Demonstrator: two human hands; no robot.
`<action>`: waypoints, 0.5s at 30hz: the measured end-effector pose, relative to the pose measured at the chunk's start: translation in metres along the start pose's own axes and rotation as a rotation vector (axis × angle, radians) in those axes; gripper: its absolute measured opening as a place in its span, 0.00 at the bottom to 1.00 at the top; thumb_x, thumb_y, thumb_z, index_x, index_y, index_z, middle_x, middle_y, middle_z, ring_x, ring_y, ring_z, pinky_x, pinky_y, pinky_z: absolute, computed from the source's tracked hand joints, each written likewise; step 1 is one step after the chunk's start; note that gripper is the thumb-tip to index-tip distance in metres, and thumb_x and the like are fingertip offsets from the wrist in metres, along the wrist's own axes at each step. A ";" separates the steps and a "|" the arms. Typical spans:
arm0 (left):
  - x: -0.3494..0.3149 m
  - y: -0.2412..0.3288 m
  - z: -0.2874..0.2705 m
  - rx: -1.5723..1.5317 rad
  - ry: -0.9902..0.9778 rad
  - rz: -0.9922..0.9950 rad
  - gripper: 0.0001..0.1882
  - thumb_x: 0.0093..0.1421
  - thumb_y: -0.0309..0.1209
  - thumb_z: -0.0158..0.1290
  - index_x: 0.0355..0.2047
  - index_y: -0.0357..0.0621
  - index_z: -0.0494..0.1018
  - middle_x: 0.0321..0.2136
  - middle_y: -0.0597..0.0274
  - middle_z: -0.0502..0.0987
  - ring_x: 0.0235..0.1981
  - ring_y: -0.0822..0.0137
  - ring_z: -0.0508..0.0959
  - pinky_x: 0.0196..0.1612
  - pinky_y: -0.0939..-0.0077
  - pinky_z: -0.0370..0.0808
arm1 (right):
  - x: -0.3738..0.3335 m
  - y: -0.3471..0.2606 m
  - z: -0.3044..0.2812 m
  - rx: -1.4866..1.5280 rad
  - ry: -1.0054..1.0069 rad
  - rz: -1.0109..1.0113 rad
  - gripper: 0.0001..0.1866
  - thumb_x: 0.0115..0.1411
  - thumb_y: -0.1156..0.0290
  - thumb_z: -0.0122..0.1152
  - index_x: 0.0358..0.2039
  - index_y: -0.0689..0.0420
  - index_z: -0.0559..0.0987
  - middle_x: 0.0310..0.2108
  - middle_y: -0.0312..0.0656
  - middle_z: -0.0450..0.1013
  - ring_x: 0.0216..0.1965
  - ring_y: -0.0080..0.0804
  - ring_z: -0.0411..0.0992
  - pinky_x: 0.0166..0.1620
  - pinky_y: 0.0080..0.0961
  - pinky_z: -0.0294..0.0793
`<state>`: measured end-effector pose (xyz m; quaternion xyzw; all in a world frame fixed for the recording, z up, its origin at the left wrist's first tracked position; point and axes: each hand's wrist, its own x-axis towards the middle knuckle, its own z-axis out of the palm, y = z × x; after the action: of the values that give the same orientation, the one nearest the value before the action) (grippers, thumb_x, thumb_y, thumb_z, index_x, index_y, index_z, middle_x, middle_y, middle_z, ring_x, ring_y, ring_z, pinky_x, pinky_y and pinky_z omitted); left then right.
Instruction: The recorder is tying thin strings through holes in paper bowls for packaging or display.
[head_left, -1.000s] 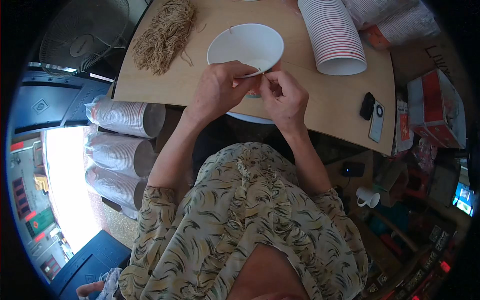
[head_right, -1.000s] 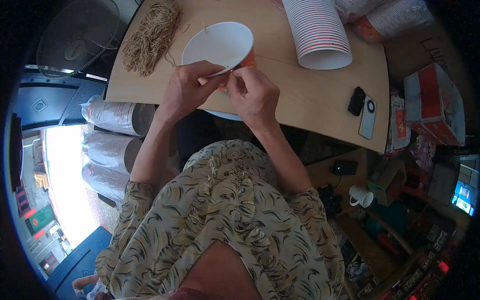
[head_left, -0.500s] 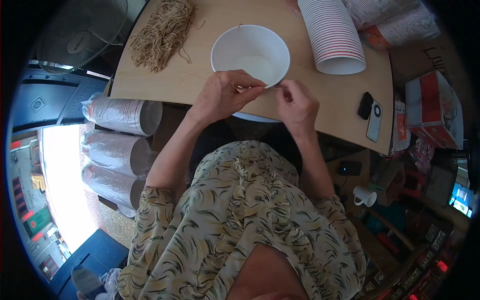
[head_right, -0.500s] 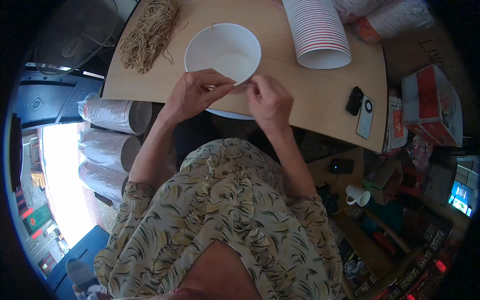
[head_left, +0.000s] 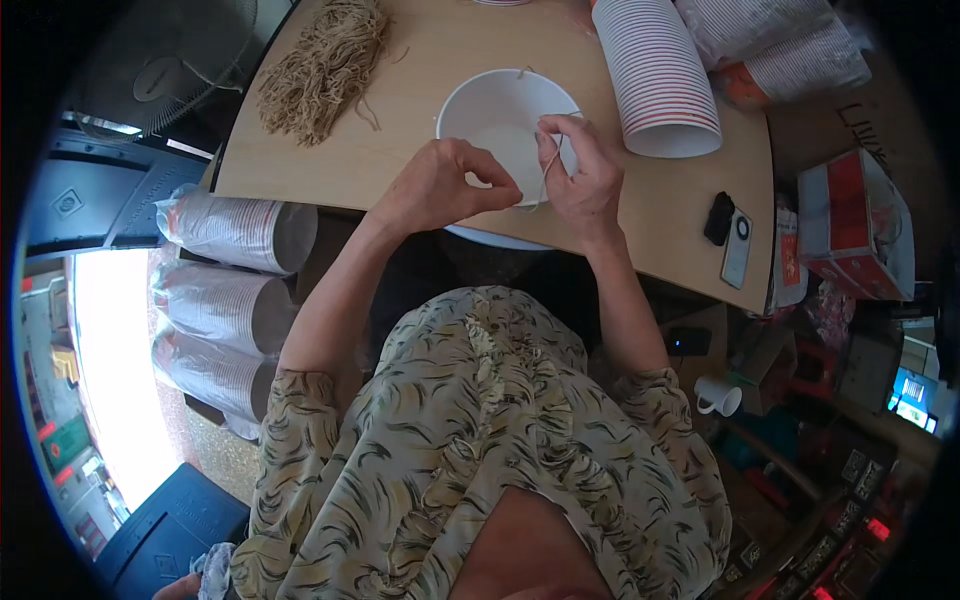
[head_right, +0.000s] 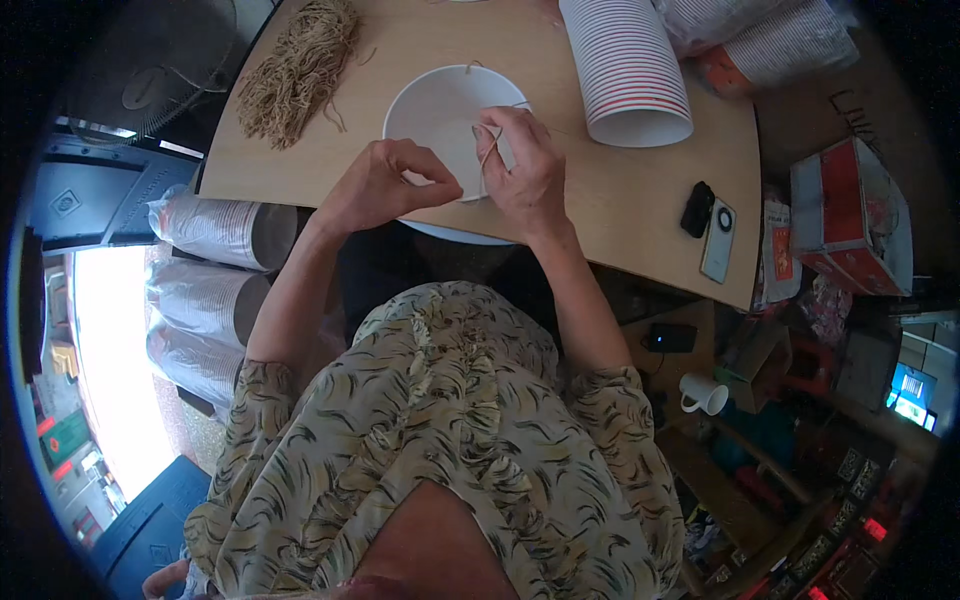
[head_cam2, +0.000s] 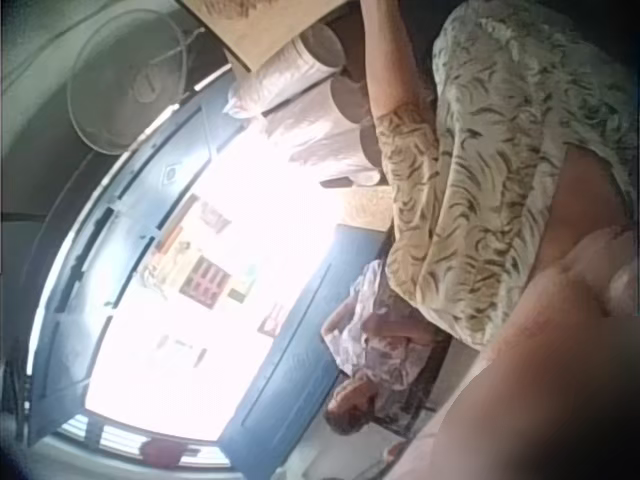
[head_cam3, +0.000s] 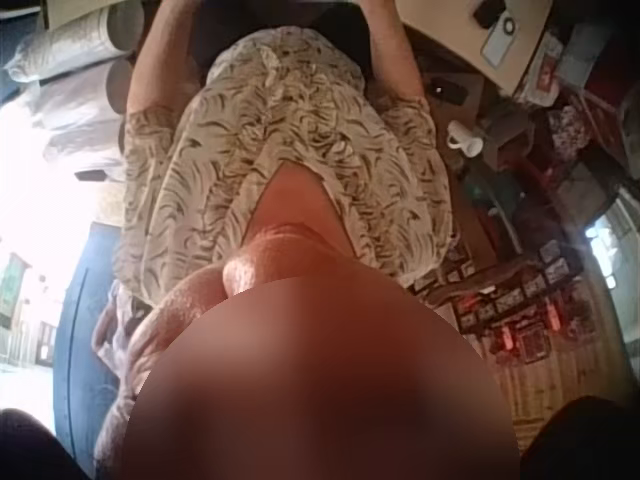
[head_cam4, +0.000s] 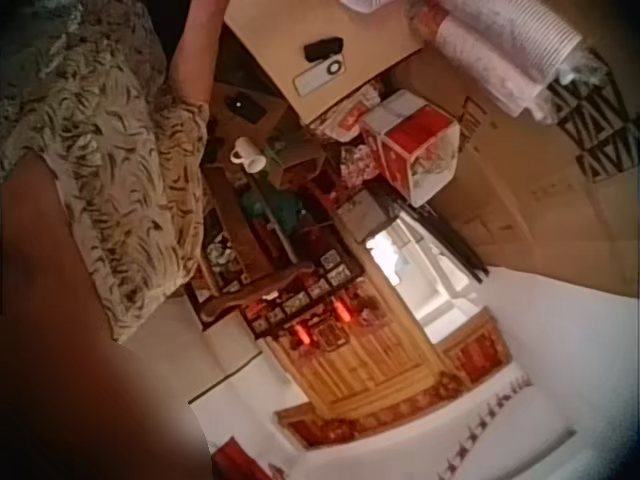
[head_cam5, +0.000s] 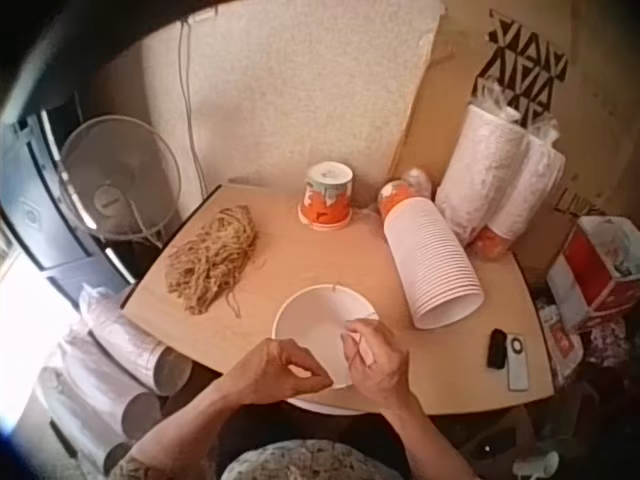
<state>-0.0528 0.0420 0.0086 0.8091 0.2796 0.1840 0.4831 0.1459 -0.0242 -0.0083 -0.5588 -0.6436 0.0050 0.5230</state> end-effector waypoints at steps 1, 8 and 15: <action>0.001 -0.001 0.000 -0.042 -0.004 -0.020 0.09 0.55 0.35 0.65 0.34 0.45 0.86 0.30 0.59 0.85 0.29 0.63 0.83 0.37 0.71 0.78 | -0.001 0.000 0.002 -0.004 0.001 -0.011 0.11 0.55 0.80 0.67 0.39 0.59 0.79 0.35 0.45 0.79 0.39 0.46 0.79 0.40 0.35 0.79; 0.000 0.008 -0.007 0.077 0.144 0.035 0.09 0.58 0.32 0.63 0.34 0.39 0.82 0.28 0.54 0.83 0.30 0.60 0.84 0.36 0.68 0.78 | -0.004 -0.003 0.007 -0.014 0.001 -0.028 0.11 0.55 0.81 0.66 0.40 0.60 0.79 0.35 0.47 0.79 0.39 0.46 0.79 0.41 0.36 0.78; 0.001 0.014 -0.006 -0.162 0.182 0.079 0.10 0.66 0.31 0.55 0.38 0.33 0.77 0.32 0.55 0.82 0.26 0.66 0.81 0.30 0.73 0.78 | 0.025 -0.027 -0.005 -0.194 -0.034 -0.445 0.13 0.52 0.79 0.69 0.39 0.59 0.80 0.46 0.41 0.79 0.51 0.40 0.78 0.55 0.39 0.74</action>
<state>-0.0516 0.0413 0.0233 0.7577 0.2743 0.2978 0.5118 0.1343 -0.0189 0.0271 -0.4505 -0.7572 -0.1626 0.4442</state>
